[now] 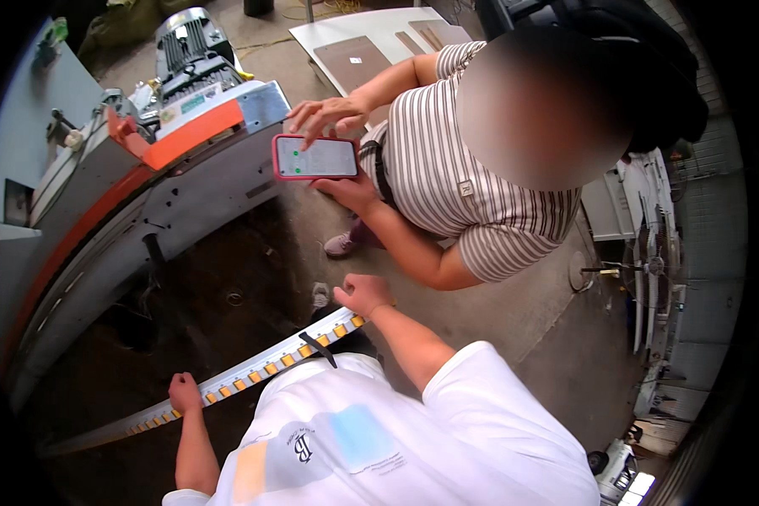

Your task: The person walks through a workshop and interacts with a coworker before handling several large wooden panels. They place the panels onto a machine conveyor belt one by one, aligning them for processing, and then move them to a stacking area.

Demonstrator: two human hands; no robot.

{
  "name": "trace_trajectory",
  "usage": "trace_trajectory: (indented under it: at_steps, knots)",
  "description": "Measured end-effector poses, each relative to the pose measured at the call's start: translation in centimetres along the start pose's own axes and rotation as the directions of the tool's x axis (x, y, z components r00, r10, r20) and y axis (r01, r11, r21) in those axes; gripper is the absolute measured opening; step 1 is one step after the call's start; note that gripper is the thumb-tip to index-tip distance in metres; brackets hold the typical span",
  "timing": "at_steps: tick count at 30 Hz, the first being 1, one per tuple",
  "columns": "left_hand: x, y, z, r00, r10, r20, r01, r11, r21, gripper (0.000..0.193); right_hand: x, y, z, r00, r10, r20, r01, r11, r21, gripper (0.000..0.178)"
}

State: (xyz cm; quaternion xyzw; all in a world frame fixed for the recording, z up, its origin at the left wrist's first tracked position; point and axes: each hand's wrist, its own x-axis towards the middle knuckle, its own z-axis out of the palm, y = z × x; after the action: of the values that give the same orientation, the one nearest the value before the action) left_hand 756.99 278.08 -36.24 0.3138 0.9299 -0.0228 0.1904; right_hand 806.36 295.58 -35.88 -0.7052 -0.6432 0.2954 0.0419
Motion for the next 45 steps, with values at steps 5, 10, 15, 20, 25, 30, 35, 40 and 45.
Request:
trace_trajectory:
  at_steps: [5,10,15,20,25,30,35,40,45]
  knots:
    - [0.0,0.3,-0.2,0.999,0.021,-0.049,-0.022,0.999,-0.023,0.029,0.6,1.2,1.4,0.995,-0.044,-0.092,0.046,0.999,0.012,0.032]
    - [0.8,-1.5,1.3,0.995,0.062,-0.072,-0.063,0.998,-0.012,0.032,1.1,0.7,1.1,1.0,-0.017,0.005,0.018,0.997,-0.075,0.036]
    - [-1.5,0.8,-2.4,0.997,-0.004,0.075,0.007,0.999,-0.039,0.037,0.0,0.6,0.9,0.999,0.03,0.018,-0.028,0.995,-0.091,0.035]
    - [-0.8,0.2,-1.1,0.998,0.002,0.056,-0.003,1.0,0.031,0.038,0.0,0.6,0.6,1.0,0.011,0.004,-0.01,0.995,-0.101,0.034]
    - [-0.7,-0.4,0.1,0.998,0.043,-0.052,-0.043,0.999,-0.004,0.032,-0.1,0.5,0.4,1.0,0.022,-0.007,-0.023,0.996,-0.081,0.034]
    - [-1.1,0.4,-1.3,0.994,0.038,0.106,-0.049,0.993,0.103,0.037,-0.2,0.0,0.1,1.0,0.018,-0.021,-0.02,0.997,-0.08,0.034]
    - [-0.7,-0.6,-0.6,0.984,0.146,0.105,-0.158,0.98,0.123,0.04,-0.2,0.6,0.5,0.999,-0.001,-0.032,0.0,0.999,-0.05,0.034]
    - [-1.5,0.1,-0.5,0.986,0.12,0.118,-0.126,0.991,0.04,0.046,-0.2,0.9,0.6,1.0,0.008,-0.023,-0.009,0.998,-0.058,0.035]
    - [-1.2,0.1,-0.4,0.988,0.103,0.114,-0.11,0.992,0.061,0.047,-0.1,1.2,1.0,0.999,-0.015,-0.035,0.013,0.999,-0.05,0.034]
